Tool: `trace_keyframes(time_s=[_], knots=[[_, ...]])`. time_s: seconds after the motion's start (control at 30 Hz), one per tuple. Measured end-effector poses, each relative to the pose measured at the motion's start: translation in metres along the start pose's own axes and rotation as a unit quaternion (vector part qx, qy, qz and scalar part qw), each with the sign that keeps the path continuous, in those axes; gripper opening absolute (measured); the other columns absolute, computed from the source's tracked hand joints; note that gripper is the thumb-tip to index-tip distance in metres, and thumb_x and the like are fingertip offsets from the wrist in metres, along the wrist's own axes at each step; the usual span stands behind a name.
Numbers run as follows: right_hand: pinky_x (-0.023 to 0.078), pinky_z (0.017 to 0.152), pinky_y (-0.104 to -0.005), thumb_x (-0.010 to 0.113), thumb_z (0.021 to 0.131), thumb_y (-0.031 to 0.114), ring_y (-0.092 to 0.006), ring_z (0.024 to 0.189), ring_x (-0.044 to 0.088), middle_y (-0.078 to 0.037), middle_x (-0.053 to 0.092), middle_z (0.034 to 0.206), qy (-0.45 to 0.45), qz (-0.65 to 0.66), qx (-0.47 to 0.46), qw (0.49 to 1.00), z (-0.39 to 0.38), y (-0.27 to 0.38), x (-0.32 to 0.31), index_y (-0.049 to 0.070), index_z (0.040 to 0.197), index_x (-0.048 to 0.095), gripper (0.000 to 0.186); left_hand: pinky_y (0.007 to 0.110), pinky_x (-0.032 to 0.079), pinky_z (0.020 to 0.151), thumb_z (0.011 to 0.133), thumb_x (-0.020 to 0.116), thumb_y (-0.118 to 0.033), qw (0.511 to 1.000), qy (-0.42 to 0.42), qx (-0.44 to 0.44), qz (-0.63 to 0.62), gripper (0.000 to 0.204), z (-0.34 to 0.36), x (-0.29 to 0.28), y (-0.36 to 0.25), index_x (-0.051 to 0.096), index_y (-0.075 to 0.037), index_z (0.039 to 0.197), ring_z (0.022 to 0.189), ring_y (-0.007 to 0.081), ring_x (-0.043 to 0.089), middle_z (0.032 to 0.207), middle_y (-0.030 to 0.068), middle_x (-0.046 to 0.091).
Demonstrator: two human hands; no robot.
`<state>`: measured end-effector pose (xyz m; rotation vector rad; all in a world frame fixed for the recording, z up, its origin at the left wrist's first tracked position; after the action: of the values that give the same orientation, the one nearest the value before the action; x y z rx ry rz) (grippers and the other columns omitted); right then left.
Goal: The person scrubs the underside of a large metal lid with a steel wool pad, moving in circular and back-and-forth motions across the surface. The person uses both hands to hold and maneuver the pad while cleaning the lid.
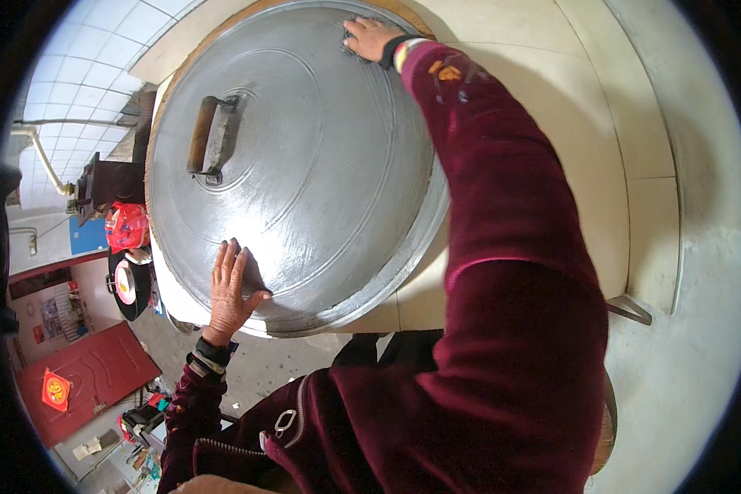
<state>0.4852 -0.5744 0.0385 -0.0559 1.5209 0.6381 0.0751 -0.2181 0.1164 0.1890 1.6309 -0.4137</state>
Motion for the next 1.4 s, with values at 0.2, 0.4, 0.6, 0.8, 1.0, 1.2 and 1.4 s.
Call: trace_keyframes(time_s=[0.2, 0.4, 0.6, 0.8, 1.0, 1.2, 1.4], knots=[[0.029, 0.116, -0.0472, 0.044, 0.101, 0.04, -0.0348, 0.144, 0.03, -0.016, 0.03, 0.157, -0.047, 0.031, -0.017, 0.998, -0.108, 0.019, -0.004, 0.013, 0.151, 0.033, 0.058, 0.054, 0.027, 0.114, 0.07, 0.075, -0.055, 1.0, 0.007, -0.009, -0.003, 0.099, -0.002, 0.001, 0.002, 0.035, -0.013, 0.15, 0.147, 0.0384, 0.022, 0.158, 0.0156, 0.027], [0.021, 0.118, -0.0535, 0.043, 0.103, 0.032, -0.0341, 0.15, 0.015, -0.018, 0.012, 0.162, 0.087, 0.028, -0.013, 0.996, -0.271, 0.072, -0.019, 0.013, 0.157, 0.014, 0.064, 0.054, 0.025, 0.114, 0.068, 0.079, -0.049, 1.0, 0.005, -0.01, -0.008, 0.1, -0.002, 0.002, 0.0, 0.036, -0.01, 0.15, 0.147, 0.0382, 0.022, 0.159, 0.0173, 0.027], [0.026, 0.116, -0.0518, 0.042, 0.102, 0.038, -0.0344, 0.147, 0.024, -0.018, 0.022, 0.16, 0.034, 0.032, 0.003, 0.999, -0.154, 0.025, -0.02, 0.012, 0.154, 0.024, 0.061, 0.055, 0.025, 0.114, 0.071, 0.076, -0.052, 1.0, 0.006, -0.008, -0.015, 0.098, -0.002, 0.001, 0.001, 0.036, -0.01, 0.149, 0.147, 0.0392, 0.023, 0.158, 0.0175, 0.027], [0.031, 0.114, -0.0443, 0.044, 0.1, 0.042, -0.0382, 0.138, 0.038, -0.023, 0.038, 0.15, 0.04, 0.079, 0.071, 0.994, 0.011, -0.015, -0.015, 0.003, 0.149, 0.031, 0.064, 0.056, 0.024, 0.114, 0.072, 0.07, -0.061, 1.0, 0.006, -0.011, -0.015, 0.097, -0.001, 0.002, 0.003, 0.037, -0.011, 0.149, 0.146, 0.0392, 0.023, 0.157, 0.0169, 0.03], [0.022, 0.118, -0.052, 0.043, 0.102, 0.037, -0.0298, 0.15, 0.018, -0.015, 0.021, 0.161, 0.052, -0.039, -0.047, 0.997, -0.102, 0.053, -0.023, 0.012, 0.155, 0.024, 0.062, 0.055, 0.026, 0.113, 0.071, 0.069, -0.062, 1.0, -0.004, -0.005, -0.014, 0.098, -0.001, 0.003, 0.005, 0.037, -0.011, 0.149, 0.146, 0.0391, 0.024, 0.157, 0.0169, 0.029], [0.016, 0.121, -0.0509, 0.044, 0.102, 0.038, -0.0286, 0.151, 0.014, -0.014, 0.014, 0.163, 0.119, -0.095, -0.258, 0.954, -0.179, 0.137, -0.025, 0.014, 0.157, 0.015, 0.067, 0.054, 0.026, 0.114, 0.07, 0.072, -0.058, 1.0, -0.002, 0.001, -0.03, 0.098, -0.002, 0.001, 0.006, 0.037, -0.012, 0.149, 0.146, 0.0381, 0.024, 0.158, 0.016, 0.028], [0.028, 0.113, -0.057, 0.038, 0.103, 0.044, -0.0297, 0.15, 0.018, -0.01, 0.02, 0.162, 0.125, -0.114, -0.231, 0.958, 0.005, 0.134, 0.003, 0.017, 0.156, 0.02, 0.062, 0.054, 0.026, 0.115, 0.07, 0.074, -0.057, 0.999, 0.012, -0.008, -0.051, 0.098, -0.004, -0.002, 0.007, 0.035, -0.014, 0.15, 0.146, 0.0391, 0.024, 0.158, 0.0159, 0.027]])
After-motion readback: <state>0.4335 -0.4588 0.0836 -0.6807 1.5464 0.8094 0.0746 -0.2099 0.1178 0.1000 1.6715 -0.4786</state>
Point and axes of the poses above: each hand's wrist, its own z-axis towards the middle knuckle, its own x-axis out of the palm, y = z × x, the point moved 3 cm from there along z, towards the middle knuckle
